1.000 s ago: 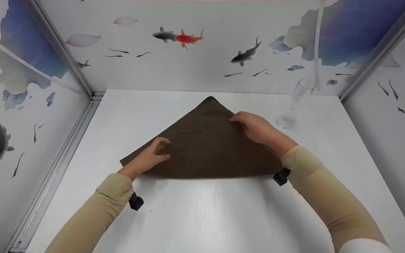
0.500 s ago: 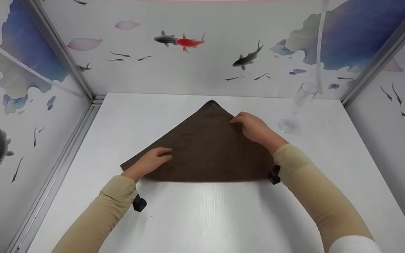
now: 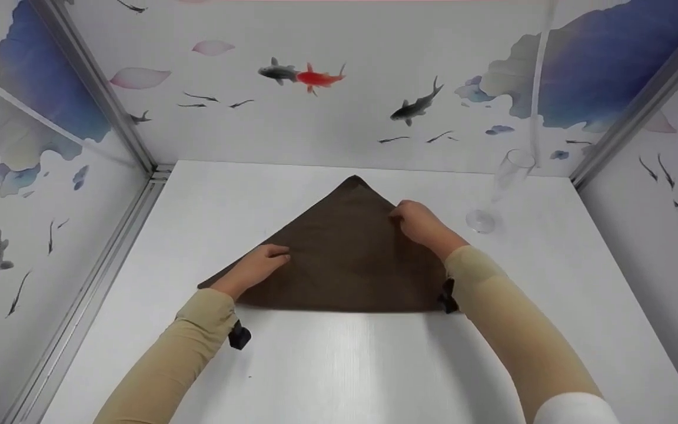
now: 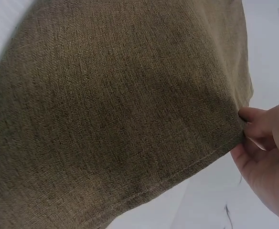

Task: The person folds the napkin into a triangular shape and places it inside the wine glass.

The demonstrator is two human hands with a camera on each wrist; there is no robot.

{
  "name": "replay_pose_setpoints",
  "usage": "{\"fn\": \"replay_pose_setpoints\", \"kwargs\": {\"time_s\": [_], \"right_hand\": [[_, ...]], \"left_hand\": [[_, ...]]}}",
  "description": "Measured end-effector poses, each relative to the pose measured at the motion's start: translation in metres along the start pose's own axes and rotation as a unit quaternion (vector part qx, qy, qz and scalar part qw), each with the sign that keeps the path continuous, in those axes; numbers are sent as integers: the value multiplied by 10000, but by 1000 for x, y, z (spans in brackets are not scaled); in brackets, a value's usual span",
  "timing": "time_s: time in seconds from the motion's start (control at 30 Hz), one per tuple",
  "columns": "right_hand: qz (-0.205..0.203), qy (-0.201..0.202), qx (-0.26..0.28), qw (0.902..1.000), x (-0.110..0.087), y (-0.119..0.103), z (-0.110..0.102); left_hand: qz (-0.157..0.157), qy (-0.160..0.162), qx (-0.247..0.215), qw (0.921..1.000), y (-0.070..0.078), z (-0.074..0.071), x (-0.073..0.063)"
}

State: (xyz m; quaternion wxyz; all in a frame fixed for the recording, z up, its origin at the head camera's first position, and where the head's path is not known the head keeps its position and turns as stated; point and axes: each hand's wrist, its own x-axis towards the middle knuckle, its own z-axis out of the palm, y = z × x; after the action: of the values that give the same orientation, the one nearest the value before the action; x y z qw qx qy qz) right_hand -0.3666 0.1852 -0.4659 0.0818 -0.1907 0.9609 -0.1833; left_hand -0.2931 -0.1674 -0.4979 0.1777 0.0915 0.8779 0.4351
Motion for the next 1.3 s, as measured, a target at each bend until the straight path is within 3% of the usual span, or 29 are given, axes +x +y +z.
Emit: {"fn": "replay_pose_setpoints", "kwargs": {"time_s": [0.3, 0.77, 1.03, 1.3], "right_hand": [[333, -151, 269, 9990, 14, 11, 9], [547, -129, 180, 9983, 32, 22, 13], [537, -552, 81, 9970, 39, 28, 26], [751, -939, 139, 9926, 47, 39, 39]], "left_hand": [[-34, 84, 160, 9998, 4, -3, 19], [-288, 251, 237, 9990, 11, -8, 43], [-574, 178, 1100, 9921, 8, -5, 56], [-526, 61, 1735, 9834, 6, -1, 65]]}}
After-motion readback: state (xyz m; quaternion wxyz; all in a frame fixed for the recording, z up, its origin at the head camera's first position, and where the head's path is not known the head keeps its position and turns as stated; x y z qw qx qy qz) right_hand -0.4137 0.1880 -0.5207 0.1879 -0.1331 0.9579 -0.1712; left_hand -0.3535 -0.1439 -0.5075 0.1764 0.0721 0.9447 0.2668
